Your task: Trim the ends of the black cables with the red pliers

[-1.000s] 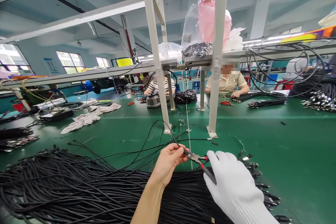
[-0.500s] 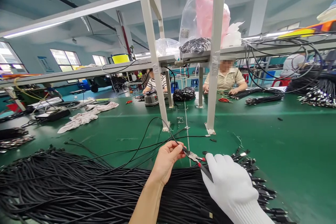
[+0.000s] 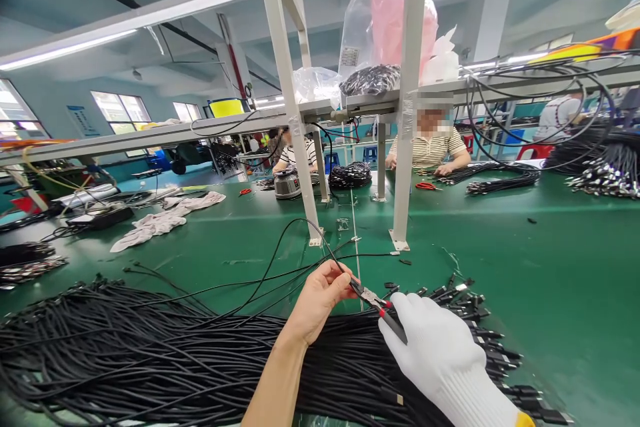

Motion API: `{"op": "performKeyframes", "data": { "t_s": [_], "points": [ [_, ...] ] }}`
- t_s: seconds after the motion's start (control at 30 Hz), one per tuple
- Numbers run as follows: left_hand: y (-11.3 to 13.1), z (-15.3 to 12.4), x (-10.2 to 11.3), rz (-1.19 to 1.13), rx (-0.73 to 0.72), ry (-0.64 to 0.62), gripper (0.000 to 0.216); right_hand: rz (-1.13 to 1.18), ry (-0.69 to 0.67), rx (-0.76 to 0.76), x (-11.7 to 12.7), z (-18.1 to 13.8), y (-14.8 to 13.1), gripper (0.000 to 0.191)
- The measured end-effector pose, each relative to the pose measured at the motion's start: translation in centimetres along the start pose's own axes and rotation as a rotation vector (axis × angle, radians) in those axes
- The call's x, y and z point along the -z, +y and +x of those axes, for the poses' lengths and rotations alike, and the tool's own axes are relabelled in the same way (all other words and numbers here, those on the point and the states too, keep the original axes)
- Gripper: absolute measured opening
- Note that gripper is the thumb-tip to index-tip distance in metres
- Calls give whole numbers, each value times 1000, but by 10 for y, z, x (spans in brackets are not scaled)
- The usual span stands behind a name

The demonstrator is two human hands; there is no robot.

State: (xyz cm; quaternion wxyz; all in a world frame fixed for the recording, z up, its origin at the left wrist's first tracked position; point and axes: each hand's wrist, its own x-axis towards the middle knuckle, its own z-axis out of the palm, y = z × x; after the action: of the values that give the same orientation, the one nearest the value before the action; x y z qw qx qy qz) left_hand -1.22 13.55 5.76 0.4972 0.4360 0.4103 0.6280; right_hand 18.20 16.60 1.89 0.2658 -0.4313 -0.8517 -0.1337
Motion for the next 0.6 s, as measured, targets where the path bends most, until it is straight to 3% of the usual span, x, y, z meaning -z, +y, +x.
{"op": "performKeyframes", "data": {
  "t_s": [0.13, 0.4, 0.6],
  "points": [
    [3, -1, 4, 23, 20, -60, 25, 71, -88, -38, 6, 1, -3, 22],
    [-3, 3, 1, 63, -18, 18, 22, -143, 146, 29, -1, -5, -4, 26],
    [-7, 4, -1, 67, -48, 58, 23, -89, 144, 36, -3, -2, -3, 23]
  ]
}}
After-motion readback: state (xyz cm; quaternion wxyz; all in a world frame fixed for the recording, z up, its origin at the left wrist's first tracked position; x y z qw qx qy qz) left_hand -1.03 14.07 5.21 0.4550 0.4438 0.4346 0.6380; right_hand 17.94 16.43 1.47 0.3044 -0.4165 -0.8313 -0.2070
